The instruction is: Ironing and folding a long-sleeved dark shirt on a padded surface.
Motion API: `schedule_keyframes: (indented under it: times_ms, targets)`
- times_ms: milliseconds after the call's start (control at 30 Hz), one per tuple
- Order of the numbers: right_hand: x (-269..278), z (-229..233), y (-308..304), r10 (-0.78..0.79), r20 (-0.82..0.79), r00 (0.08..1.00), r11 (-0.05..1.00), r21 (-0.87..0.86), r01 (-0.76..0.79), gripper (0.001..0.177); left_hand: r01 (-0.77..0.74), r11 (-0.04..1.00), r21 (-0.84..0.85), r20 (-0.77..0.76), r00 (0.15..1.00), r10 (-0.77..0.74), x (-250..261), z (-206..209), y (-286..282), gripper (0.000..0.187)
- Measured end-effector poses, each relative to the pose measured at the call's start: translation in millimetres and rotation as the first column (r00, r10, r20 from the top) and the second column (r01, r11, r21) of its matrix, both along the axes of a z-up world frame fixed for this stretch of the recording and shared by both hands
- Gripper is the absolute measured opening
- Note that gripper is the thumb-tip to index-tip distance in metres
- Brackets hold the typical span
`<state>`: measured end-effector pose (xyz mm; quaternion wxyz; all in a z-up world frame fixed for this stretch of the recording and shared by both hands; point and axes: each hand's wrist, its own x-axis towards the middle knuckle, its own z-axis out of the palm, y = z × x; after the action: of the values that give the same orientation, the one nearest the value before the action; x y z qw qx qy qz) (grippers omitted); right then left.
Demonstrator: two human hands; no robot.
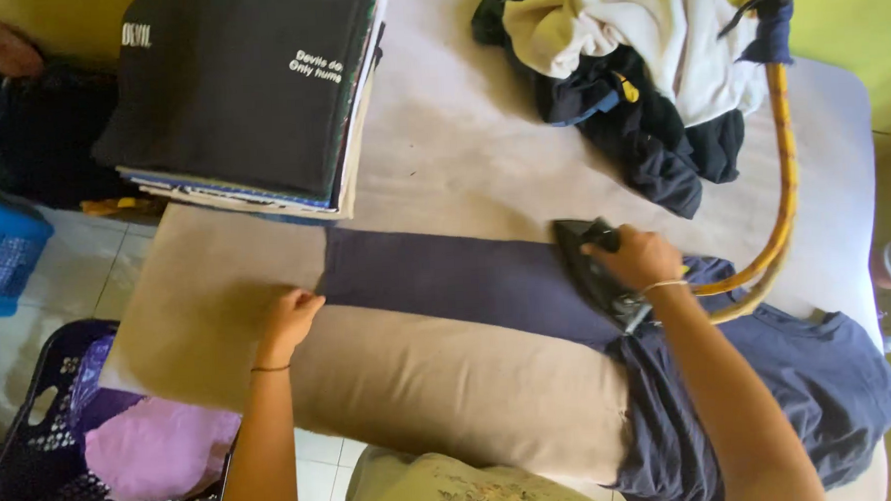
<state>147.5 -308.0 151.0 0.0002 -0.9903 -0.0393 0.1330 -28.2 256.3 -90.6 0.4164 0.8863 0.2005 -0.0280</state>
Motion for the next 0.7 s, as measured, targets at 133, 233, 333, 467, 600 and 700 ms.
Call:
schedule_keyframes:
  times_ms: [133,233,333,467,600,700]
  targets:
    - [35.7,-3.8,-71.7,-0.179,-0.018,0.984,0.984,-0.017,0.178,0.078,-0.065,0.995,0.07,-0.016,0.998,0.066,-5.5,25.6,-8.6,0.034]
    - [73.5,-21.6,-147.0,-0.271,0.046,0.962,0.961,-0.046,0.273,0.079,-0.128,0.986,0.107,0.002,0.992,0.128,-9.0,31.7,-16.5,0.032]
    - [102.5,-25.9,-200.4,-0.168,0.422,0.891,0.934,-0.22,0.28,0.073,-0.231,0.973,-0.004,0.061,0.971,0.23,-6.5,30.2,-40.3,0.029]
    - [66.7,32.4,-133.1,-0.239,0.547,0.802,0.971,0.108,0.215,0.062,-0.238,0.885,-0.401,0.208,0.917,0.341,30.3,142.5,-159.2,0.029]
    - [-15.2,8.3,-103.8,0.08,-0.094,0.992,0.267,0.961,0.069,0.048,0.197,0.252,-0.948,0.27,0.914,0.302,57.3,249.9,-370.1,0.017]
    - [-97.4,44.3,-148.4,-0.103,-0.19,0.976,0.315,0.925,0.213,0.041,0.678,0.707,0.202,0.8,0.302,-0.518,40.1,328.6,-452.1,0.008]
